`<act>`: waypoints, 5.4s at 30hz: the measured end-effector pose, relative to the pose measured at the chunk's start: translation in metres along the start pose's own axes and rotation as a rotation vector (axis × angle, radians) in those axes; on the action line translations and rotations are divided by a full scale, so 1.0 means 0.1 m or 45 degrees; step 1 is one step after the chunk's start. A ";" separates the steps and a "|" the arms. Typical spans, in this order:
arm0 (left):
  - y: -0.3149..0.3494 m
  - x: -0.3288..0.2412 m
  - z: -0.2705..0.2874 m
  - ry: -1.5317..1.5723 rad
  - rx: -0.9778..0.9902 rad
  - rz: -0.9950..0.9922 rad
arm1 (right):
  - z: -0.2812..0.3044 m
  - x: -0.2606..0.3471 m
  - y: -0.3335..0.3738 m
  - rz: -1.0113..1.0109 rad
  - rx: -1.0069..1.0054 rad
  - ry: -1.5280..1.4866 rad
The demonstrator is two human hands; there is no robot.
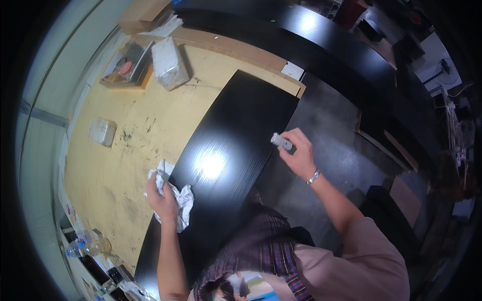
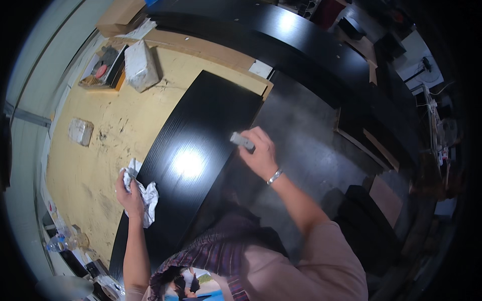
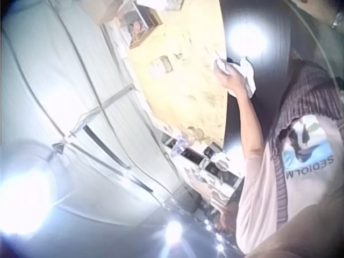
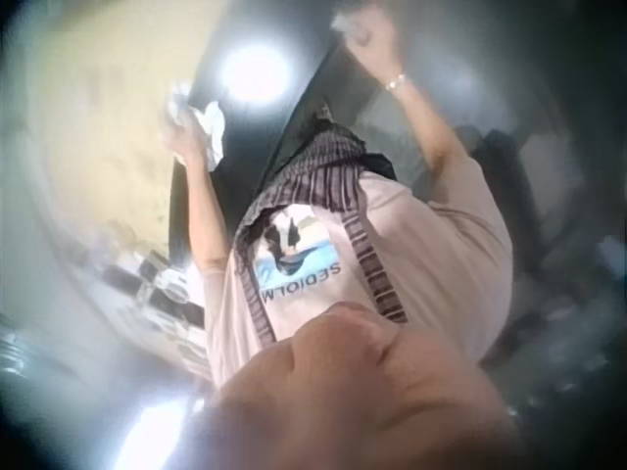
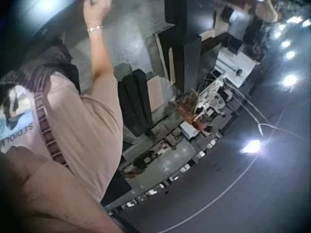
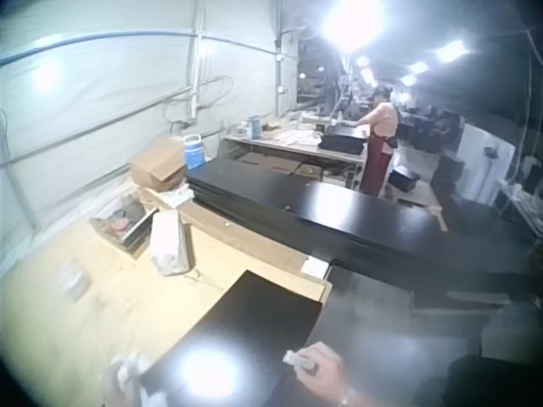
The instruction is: The person repeatedly wipes a long black wooden plank with a white cloth, occasionally using a small rectangular block to rub the surface. The person also picks up and sets down a plastic bottle and a small container during the process.
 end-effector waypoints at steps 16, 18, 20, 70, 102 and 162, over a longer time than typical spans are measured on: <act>2.01 0.24 2.96 0.390 -0.638 0.178 | -0.59 2.28 2.47 0.298 0.256 -0.152; 2.38 0.19 3.38 0.464 -0.701 0.178 | -0.66 2.63 2.82 0.334 0.344 -0.209; 2.68 0.14 3.75 0.578 -0.775 0.164 | -0.72 2.84 3.02 0.372 0.263 -0.210; 3.54 0.46 4.64 0.196 -0.348 0.108 | -0.99 5.04 4.01 0.155 0.811 -0.694; 2.86 0.22 4.04 0.386 -0.237 0.018 | -1.66 4.63 3.47 1.190 0.610 0.317; 2.02 0.47 2.27 -0.869 -0.016 0.337 | -0.08 -0.07 -0.90 0.496 0.103 1.157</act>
Point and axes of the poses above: each hand's wrist, its own y-axis away from the middle knuckle, its own z-axis out of the back of the hand, x = y × z, the point moved 1 cm from there along -y, towards the middle knuckle, and after that the axes turned 14 degrees about y, right-handed, at the moved point
